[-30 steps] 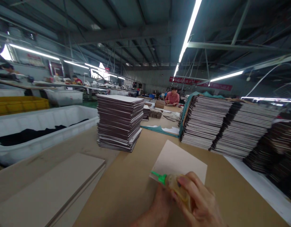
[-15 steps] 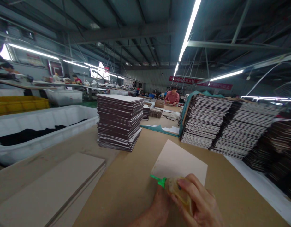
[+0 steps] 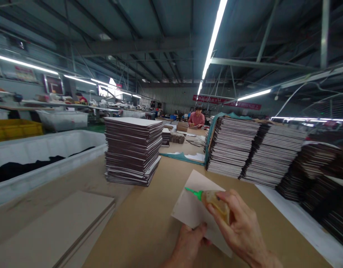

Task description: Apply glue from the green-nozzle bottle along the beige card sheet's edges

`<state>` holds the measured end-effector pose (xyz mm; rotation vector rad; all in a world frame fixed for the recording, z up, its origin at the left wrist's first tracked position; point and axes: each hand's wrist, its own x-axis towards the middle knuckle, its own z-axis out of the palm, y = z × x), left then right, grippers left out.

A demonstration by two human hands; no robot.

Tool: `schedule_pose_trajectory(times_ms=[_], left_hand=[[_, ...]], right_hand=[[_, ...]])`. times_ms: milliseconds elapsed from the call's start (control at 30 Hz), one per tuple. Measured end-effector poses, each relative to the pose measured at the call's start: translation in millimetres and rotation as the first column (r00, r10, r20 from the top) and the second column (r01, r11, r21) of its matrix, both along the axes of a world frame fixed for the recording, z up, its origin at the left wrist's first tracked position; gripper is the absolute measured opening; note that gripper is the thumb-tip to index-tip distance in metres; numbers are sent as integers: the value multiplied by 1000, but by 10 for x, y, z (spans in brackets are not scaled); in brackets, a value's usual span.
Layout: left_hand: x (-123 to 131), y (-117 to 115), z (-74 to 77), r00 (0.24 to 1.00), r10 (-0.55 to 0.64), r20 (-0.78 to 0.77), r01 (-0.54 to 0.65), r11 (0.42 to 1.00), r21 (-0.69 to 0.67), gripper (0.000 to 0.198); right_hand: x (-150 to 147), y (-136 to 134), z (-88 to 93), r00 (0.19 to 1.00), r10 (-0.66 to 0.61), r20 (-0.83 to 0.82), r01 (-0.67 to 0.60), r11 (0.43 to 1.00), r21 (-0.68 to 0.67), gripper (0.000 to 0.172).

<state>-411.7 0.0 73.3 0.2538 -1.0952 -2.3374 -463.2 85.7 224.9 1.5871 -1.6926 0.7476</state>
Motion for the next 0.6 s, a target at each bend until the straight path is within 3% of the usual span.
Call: schedule_pose_trajectory(times_ms=[100, 200, 267, 400, 533, 600], left_hand=[[-105, -41, -136, 1000, -6, 4, 6, 1000, 8, 73], [-136, -60, -193, 999, -31, -23, 30, 999, -32, 66], [-117, -57, -178, 999, -40, -28, 39, 999, -37, 63], [-71, -34, -107, 1000, -2, -4, 2, 1000, 3, 64], [-77, -24, -85, 1000, -11, -27, 12, 998, 57, 73], [-72, -17, -67, 999, -7, -35, 10, 996, 91, 75]], right_hand=[[-8, 6, 8, 1000, -4, 5, 4, 1000, -22, 21], [-11, 36, -52, 999, 25, 21, -26, 999, 46, 24], [-18, 47, -76, 999, 38, 15, -39, 998, 59, 25], [-17, 47, -37, 1000, 22, 7, -21, 999, -43, 23], [18, 70, -2, 997, 63, 46, -66, 994, 83, 21], [14, 86, 10, 994, 81, 77, -87, 993, 75, 21]])
